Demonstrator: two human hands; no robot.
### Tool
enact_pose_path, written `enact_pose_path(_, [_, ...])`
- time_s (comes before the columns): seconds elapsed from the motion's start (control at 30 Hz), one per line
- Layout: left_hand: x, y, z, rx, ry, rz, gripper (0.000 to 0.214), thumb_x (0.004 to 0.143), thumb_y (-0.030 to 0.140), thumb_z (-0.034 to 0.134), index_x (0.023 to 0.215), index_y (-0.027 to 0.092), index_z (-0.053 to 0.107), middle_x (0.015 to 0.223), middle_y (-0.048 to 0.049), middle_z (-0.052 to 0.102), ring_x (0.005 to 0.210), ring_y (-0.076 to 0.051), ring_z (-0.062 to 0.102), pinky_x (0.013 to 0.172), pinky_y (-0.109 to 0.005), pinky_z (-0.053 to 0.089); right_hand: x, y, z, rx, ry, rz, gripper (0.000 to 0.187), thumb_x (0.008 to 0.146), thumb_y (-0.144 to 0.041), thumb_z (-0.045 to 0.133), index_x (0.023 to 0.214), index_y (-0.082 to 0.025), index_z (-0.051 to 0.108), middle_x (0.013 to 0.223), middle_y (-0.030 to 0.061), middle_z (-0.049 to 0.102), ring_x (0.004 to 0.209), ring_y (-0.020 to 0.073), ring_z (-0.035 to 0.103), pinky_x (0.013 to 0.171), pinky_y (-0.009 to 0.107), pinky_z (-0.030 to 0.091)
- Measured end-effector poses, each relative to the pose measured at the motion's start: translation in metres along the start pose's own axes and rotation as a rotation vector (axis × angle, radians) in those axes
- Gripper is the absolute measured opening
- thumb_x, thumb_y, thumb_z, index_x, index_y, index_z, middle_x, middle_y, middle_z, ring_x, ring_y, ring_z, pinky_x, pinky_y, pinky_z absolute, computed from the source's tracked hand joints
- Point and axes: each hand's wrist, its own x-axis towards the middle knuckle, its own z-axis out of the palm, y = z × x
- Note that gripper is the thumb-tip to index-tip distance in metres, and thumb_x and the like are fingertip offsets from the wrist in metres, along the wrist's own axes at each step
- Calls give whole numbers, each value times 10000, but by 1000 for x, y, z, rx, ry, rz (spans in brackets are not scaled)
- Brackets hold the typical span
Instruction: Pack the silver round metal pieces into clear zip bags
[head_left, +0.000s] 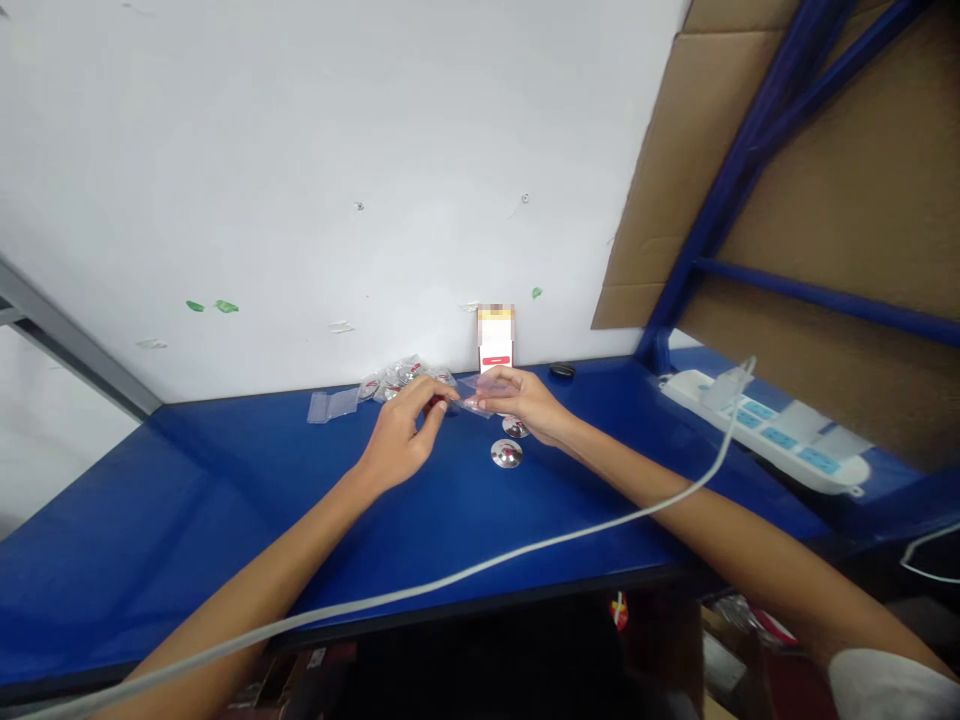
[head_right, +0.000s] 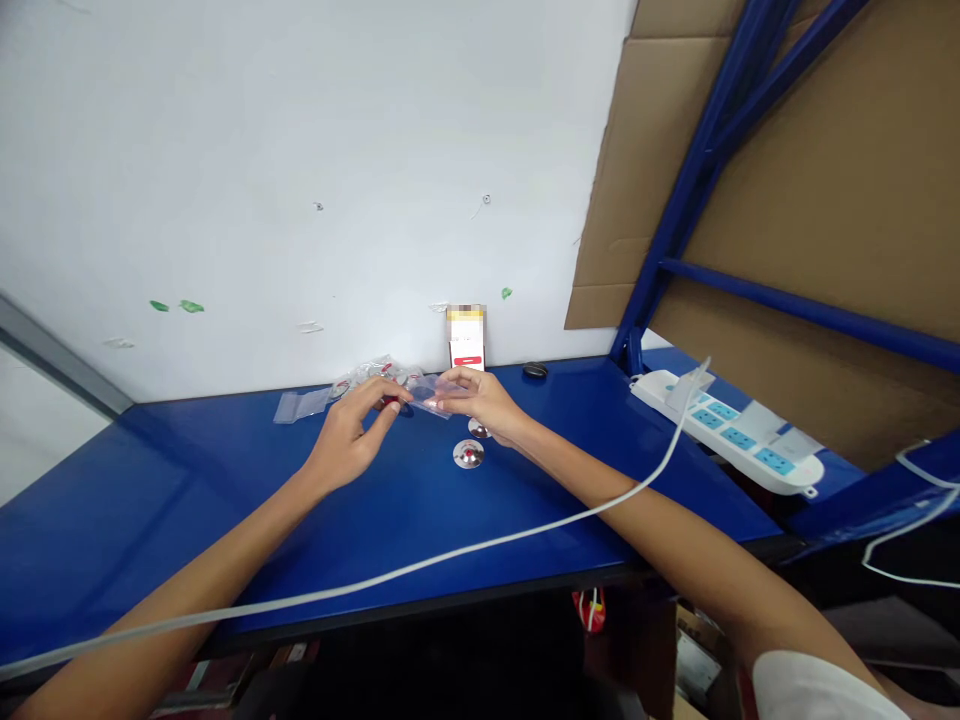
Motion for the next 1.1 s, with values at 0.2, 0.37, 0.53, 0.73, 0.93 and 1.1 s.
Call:
enact_pose_path(0.2, [-2,1,2,-4,202,65,198,1111,298,581,1201,241,748,1175,-92,773,1122,-249,720,980,-423,601,-1,4,4,-68,8,6,448,646,-303,1001,1009,-211,755,935,34,808,1003,252,776,887,375,602])
enact_pose_path(0.37, [-6,-3,10,-37,-32,187,234,1119,219,550,1218,263,758,1193,-77,794,1136,-234,745,1041,-426,584,-2,9,8,-37,-10,-8,410,658,-293,990,992,-192,775,921,24,778,845,197,746,795,335,603])
enact_pose_path(0.53, [-7,-11,10,40,-152,153,243,1125,233,546,1256,284,744,1218,-65,795,1131,-233,739,1012,-426,563,-1,13,5,26,-9,19,383,709,-301,982,1026,-207,789,966,30,768,871,190,748,820,344,637])
enact_pose_path(0.73, [-8,-14,11,135,-195,250,278,1125,189,521,1252,292,746,1243,-53,811,1209,-252,731,1062,-477,528,-1,7,2,145,67,64,333,756,-319,981,1010,-209,796,1026,41,755,982,202,761,970,385,667])
enact_pose_path(0.93, [-6,-12,9,147,-61,270,262,1103,176,556,1221,273,769,1208,-85,809,1205,-255,732,1062,-481,569,1,4,2,215,95,73,355,721,-330,1009,969,-202,789,982,42,758,958,216,760,956,402,684])
enact_pose_path(1.1, [-10,-14,10,155,-38,253,250,1103,187,557,1188,261,780,1225,-88,808,1195,-245,754,1057,-455,598,1,5,2,225,105,84,378,753,-353,991,1026,-197,782,1037,68,779,1001,227,759,948,391,679])
